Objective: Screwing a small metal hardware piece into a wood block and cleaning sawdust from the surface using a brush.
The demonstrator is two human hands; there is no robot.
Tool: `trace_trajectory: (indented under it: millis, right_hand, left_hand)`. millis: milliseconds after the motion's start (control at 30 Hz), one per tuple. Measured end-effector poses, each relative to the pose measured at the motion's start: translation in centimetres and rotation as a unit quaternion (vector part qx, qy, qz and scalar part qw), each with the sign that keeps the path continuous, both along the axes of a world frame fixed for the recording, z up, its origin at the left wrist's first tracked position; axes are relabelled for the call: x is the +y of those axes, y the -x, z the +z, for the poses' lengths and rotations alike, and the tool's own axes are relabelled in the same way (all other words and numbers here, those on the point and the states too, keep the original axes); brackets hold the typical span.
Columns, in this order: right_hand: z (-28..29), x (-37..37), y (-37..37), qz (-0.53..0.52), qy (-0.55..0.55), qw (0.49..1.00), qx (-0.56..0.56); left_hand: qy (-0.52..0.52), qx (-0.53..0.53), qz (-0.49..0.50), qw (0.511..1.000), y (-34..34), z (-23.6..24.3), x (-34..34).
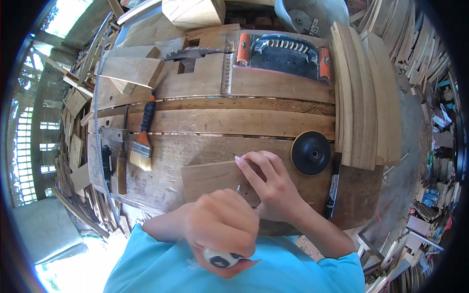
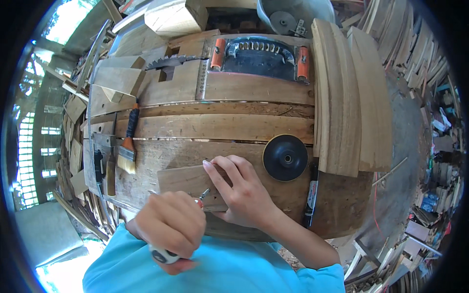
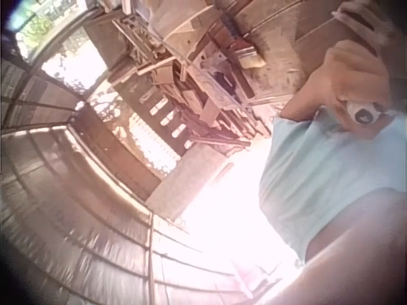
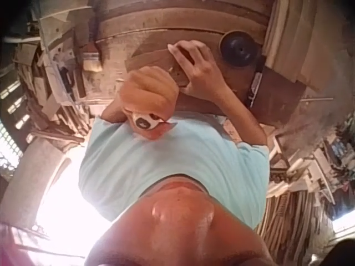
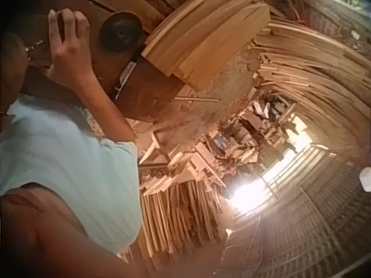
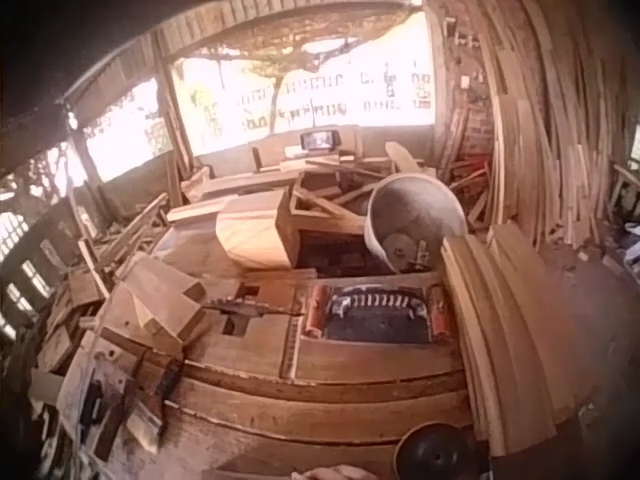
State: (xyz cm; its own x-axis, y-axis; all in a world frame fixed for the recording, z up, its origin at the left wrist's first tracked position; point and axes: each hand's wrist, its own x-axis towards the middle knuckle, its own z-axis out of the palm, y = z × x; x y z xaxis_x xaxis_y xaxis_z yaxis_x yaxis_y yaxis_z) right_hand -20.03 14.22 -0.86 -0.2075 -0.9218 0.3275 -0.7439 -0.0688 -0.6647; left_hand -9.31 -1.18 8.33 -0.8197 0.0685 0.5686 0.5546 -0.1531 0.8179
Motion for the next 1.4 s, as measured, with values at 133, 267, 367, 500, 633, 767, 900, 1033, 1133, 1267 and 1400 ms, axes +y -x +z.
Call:
trace_trajectory:
  millis: [133,267,367,500,633,767,900,1033,1133,1267,1400]
  right_hand:
    - [0.8,-0.1,0.1,0.000,-0.014,1.000,-0.004]
    - [-0.1,-0.2,0.0,-0.005,0.004,1.000,0.006]
    - [0.1,-0.1,0.0,-0.004,0.009,1.000,0.000]
    - [0.0,0.5,0.1,-0.015,0.001,1.000,0.018]
    - [-0.5,0.3,0.0,-0.006,0.016,0.999,0.051]
    - [-1.4,-0.1,-0.4,-0.010,0.015,0.998,0.064]
    - [0.0,-0.4,-0.4,0.002,0.051,0.997,0.061]
    - [-0.3,0.4,-0.9,-0.026,0.037,0.996,0.071]
    - [-0.6,0.5,-0.4,-0.014,0.010,0.998,0.060]
    - [-0.1,0.3,-0.6,-0.009,0.006,0.999,0.043]
    - [0.0,0.5,-0.6,-0.018,0.010,0.999,0.042]
  left_hand:
    - [-0.215,-0.053,0.003,0.975,-0.4,-0.8,-0.6]
    - [-0.091,-0.021,-0.020,0.995,-0.8,-1.1,-1.0]
    - [0.001,-0.007,0.102,0.995,-1.4,-0.7,-1.1]
    - [-0.022,-0.106,0.265,0.958,-3.7,-0.2,1.7]
    - [0.125,-0.040,0.257,0.957,-4.1,0.4,4.0]
    - [0.022,0.078,0.321,0.943,-2.7,-2.1,4.1]
    - [0.144,0.070,0.329,0.931,-1.3,0.3,4.6]
    - [0.083,0.102,0.351,0.927,-0.3,-0.4,2.3]
    - [-0.114,-0.039,0.242,0.963,-1.6,-1.4,0.5]
    - [-0.145,-0.069,0.075,0.984,-2.0,-1.4,-2.6]
    - [-0.090,-0.087,0.088,0.988,-1.8,-0.3,-1.7]
